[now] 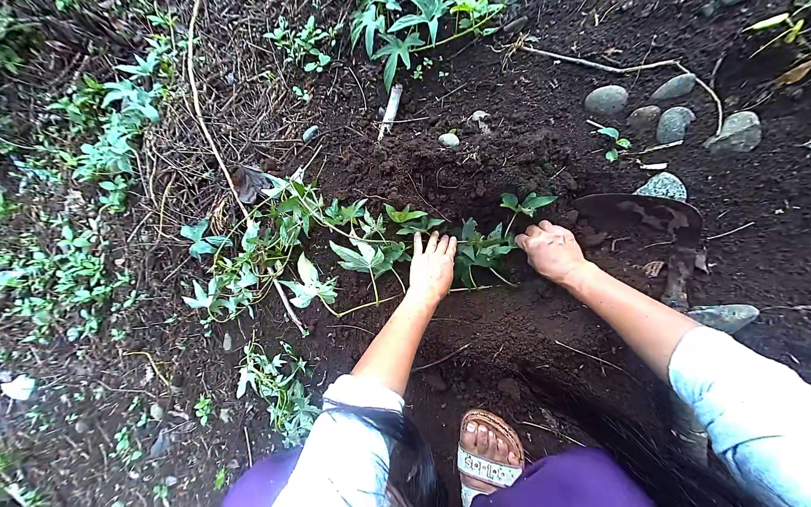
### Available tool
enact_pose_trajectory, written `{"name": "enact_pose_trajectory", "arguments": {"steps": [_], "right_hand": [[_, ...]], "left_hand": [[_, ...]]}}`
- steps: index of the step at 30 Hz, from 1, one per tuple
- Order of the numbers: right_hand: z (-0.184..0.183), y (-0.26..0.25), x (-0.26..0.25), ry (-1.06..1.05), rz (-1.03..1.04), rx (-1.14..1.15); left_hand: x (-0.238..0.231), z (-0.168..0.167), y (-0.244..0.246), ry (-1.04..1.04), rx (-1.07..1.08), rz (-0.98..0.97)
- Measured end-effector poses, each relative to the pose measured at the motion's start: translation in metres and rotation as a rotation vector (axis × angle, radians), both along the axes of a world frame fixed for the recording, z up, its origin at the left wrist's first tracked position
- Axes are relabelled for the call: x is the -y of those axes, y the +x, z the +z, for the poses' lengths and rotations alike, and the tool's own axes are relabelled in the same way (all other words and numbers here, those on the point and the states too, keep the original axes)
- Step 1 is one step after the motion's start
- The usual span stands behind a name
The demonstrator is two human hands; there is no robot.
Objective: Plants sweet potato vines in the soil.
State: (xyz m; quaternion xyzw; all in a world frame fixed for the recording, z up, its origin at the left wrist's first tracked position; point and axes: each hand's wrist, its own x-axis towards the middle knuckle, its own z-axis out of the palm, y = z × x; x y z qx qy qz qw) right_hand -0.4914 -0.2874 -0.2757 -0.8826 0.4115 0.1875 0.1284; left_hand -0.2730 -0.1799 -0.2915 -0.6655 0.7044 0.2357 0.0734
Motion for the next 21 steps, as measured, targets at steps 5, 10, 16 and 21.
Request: {"name": "enact_pose_trajectory", "arguments": {"steps": [5, 10, 16, 21], "right_hand": [[0.000, 0.000, 0.000, 0.015, 0.053, -0.050], [0.002, 0.008, -0.002, -0.009, -0.075, -0.054], [0.002, -0.017, 0.000, -0.089, -0.157, 0.072], [0.001, -0.017, 0.001, -0.122, -0.151, 0.131]], "left_hand": [[-0.011, -0.008, -0.002, 0.024, 0.051, -0.042], [-0.012, -0.007, -0.008, -0.094, 0.067, 0.026], [-0.012, 0.001, 0.001, -0.455, 0.070, 0.134], [0.015, 0.005, 0.019, -0.206, 0.143, 0.020]]}}
